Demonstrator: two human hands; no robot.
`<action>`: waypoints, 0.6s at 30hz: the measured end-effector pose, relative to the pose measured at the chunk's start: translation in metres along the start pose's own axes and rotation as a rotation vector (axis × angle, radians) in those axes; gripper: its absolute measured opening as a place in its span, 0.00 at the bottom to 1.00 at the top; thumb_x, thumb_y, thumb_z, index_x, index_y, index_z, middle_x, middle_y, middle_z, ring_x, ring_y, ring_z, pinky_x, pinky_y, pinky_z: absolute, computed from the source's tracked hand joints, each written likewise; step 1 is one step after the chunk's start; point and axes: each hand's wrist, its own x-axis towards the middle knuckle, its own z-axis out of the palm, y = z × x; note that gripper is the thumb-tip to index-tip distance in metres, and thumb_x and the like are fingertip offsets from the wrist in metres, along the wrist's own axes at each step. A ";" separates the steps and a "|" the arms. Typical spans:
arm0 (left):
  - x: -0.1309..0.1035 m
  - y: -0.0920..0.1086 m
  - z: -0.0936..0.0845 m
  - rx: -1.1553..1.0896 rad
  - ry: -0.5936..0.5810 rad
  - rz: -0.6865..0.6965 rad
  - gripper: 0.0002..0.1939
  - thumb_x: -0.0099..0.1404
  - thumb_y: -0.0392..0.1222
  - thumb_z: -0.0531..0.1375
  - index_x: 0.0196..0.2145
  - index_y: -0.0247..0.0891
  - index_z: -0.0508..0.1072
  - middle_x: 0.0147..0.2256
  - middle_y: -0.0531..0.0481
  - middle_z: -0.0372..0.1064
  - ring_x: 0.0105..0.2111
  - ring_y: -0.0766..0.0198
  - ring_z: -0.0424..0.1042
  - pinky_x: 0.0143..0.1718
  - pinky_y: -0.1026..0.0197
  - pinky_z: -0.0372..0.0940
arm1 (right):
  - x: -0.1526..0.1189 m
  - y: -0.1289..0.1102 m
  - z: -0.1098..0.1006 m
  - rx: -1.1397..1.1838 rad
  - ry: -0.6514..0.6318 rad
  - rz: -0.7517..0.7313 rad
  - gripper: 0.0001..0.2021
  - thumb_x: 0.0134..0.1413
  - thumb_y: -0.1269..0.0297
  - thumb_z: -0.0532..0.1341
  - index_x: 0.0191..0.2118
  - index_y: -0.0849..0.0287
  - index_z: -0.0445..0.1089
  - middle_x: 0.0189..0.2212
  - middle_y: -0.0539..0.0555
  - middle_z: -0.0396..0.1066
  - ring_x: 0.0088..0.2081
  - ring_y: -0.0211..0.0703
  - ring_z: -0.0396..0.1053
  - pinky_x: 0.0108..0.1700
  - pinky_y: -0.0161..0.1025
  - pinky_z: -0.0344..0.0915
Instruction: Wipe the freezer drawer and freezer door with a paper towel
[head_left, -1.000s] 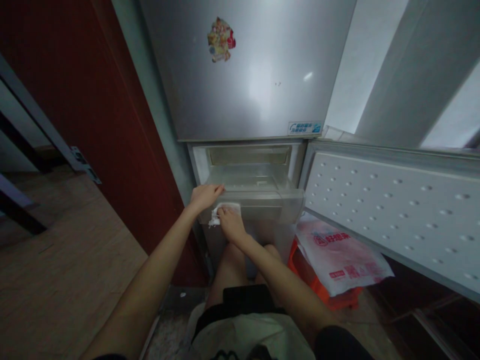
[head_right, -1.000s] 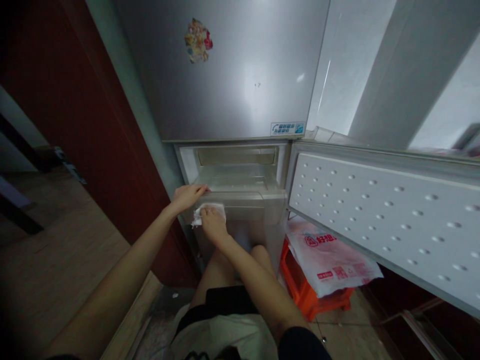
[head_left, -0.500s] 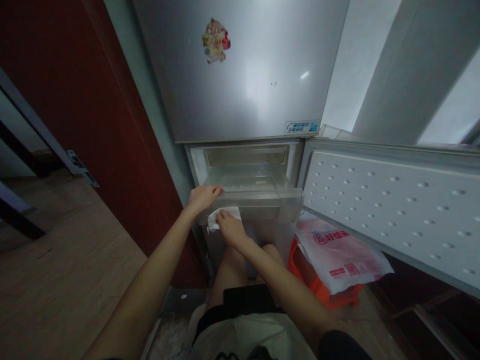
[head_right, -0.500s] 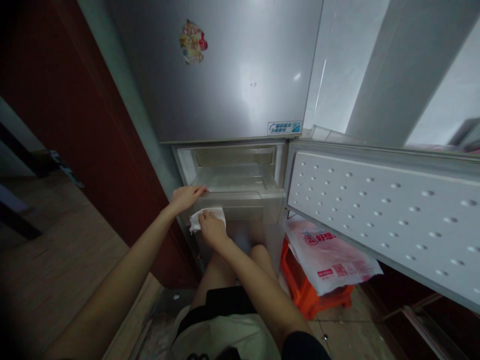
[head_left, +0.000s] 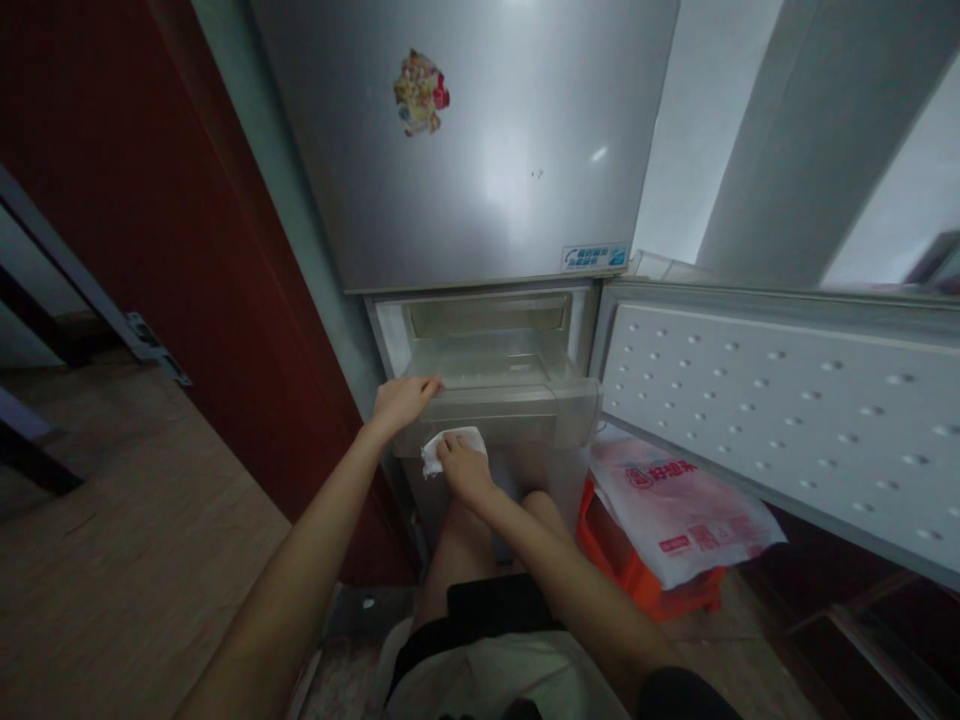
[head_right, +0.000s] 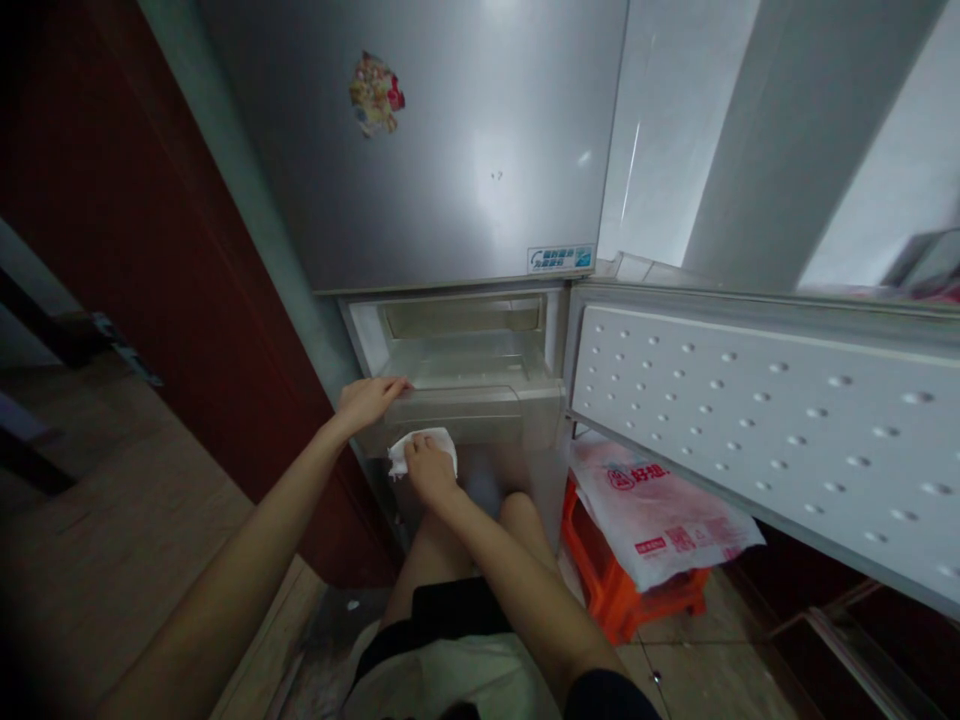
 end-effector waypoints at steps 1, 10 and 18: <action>0.000 0.000 0.000 -0.001 -0.001 -0.005 0.29 0.70 0.57 0.38 0.48 0.51 0.76 0.46 0.45 0.77 0.47 0.47 0.73 0.44 0.53 0.65 | -0.001 0.000 -0.004 -0.011 0.014 0.016 0.15 0.65 0.72 0.46 0.52 0.61 0.64 0.54 0.61 0.62 0.51 0.48 0.63 0.39 0.40 0.70; 0.001 0.000 -0.001 -0.001 -0.009 -0.011 0.28 0.69 0.57 0.39 0.48 0.51 0.76 0.45 0.45 0.77 0.47 0.46 0.74 0.44 0.52 0.65 | -0.014 0.031 -0.018 -0.084 0.033 0.121 0.16 0.65 0.72 0.46 0.53 0.61 0.63 0.55 0.61 0.61 0.53 0.48 0.61 0.41 0.39 0.69; 0.001 -0.002 0.000 -0.021 0.000 0.018 0.29 0.70 0.57 0.38 0.48 0.49 0.76 0.46 0.46 0.76 0.47 0.48 0.73 0.45 0.53 0.64 | -0.049 0.077 -0.024 -0.019 0.146 0.400 0.14 0.61 0.76 0.48 0.49 0.59 0.64 0.51 0.59 0.61 0.50 0.44 0.61 0.39 0.35 0.65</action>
